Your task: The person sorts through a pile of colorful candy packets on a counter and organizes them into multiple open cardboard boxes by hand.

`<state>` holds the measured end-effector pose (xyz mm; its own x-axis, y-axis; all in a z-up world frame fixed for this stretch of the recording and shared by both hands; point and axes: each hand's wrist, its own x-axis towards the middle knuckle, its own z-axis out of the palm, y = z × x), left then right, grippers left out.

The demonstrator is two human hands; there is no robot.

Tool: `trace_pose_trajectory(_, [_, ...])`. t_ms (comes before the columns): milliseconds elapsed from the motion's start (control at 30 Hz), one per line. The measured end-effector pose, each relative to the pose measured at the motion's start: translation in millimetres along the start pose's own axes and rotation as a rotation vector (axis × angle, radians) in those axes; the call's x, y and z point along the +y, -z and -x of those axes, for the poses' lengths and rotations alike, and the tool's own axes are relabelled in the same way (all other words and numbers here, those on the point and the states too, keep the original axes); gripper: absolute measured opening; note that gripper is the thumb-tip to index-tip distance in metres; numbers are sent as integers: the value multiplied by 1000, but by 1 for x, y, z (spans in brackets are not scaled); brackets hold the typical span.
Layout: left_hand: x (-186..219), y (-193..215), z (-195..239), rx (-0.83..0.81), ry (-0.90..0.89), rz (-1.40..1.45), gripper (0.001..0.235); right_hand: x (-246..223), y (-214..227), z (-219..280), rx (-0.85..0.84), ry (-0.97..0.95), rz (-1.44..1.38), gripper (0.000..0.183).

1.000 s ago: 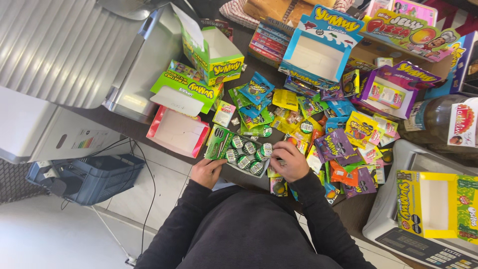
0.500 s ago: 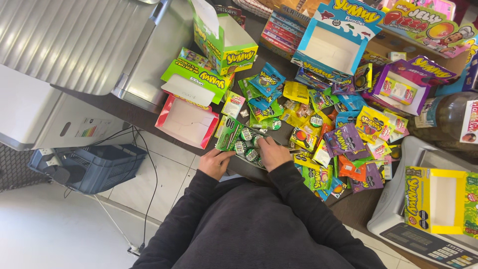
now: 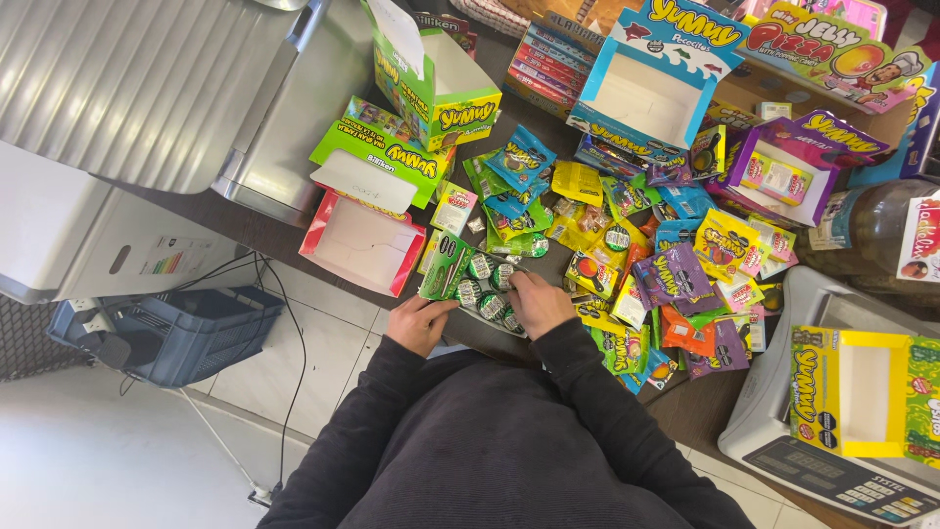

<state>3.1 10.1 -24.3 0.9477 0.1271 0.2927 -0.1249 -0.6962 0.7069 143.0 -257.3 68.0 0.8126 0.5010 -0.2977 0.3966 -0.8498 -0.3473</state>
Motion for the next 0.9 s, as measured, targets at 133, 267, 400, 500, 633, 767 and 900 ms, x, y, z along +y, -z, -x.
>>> trace_pose_trajectory(133, [5, 4, -2, 1, -4, -28, 24, 20, -6, 6, 126, 49, -20, 21])
trace_pose_trajectory(267, [12, 5, -6, 45, -23, -50, 25, 50, 31, 3, 249, 52, -240, 13])
trace_pose_trajectory(400, [14, 5, -8, 70, -34, -116, 24, 90, 56, -22, 209, -40, -198, 16])
trace_pose_trajectory(500, [19, 9, -10, 71, -45, -112, 24, 100, 62, -46, 85, -22, -252, 20])
trace_pose_trajectory(633, [25, 8, -11, 75, -21, -111, 22, 95, 57, -72, -57, -75, -219, 33])
trace_pose_trajectory(767, [28, 8, -10, 85, 1, -113, 24, 69, 75, -74, -106, -125, -99, 44])
trace_pose_trajectory(900, [29, 4, -8, 74, 29, -125, 23, 62, 71, -80, -151, -167, -43, 50])
